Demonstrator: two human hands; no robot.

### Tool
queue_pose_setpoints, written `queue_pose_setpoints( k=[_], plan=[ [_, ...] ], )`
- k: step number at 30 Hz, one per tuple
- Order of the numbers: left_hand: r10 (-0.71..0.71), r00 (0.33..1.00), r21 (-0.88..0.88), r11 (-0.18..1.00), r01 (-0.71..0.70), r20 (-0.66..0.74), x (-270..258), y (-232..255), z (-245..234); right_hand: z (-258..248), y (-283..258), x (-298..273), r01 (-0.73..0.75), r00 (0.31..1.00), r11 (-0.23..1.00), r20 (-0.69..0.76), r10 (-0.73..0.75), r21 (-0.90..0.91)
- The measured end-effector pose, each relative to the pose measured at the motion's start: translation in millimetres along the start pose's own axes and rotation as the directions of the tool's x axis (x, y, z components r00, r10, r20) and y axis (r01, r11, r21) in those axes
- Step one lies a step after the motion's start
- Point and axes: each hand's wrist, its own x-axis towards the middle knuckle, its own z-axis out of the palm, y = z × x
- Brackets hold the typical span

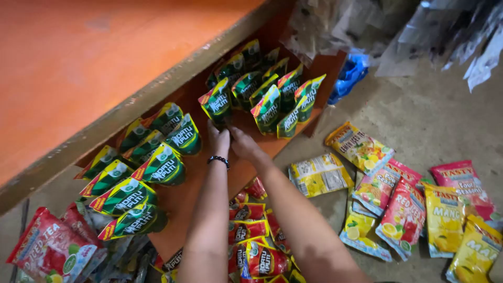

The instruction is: Organizing and stocking various snack and drink pouches on a lower shelf.

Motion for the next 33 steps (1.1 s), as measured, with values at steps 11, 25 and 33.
queue_pose_setpoints(
  k=[11,25,33],
  plan=[
    [0.021,0.994,-0.077,0.997,-0.013,0.109,2,21,-6,2,7,2,0.020,1.000,1.000,-0.005,-0.020,0.010],
    [0.017,0.992,-0.038,0.999,-0.012,0.124,6,-7,4,-17,-25,-16,0.106,0.994,0.994,-0.017,-0.106,0.004],
    [-0.012,1.000,0.158,0.987,0.007,0.028,-14,-19,7,0,8,-31,0.112,0.983,0.993,-0.138,-0.117,-0.048]
  ],
)
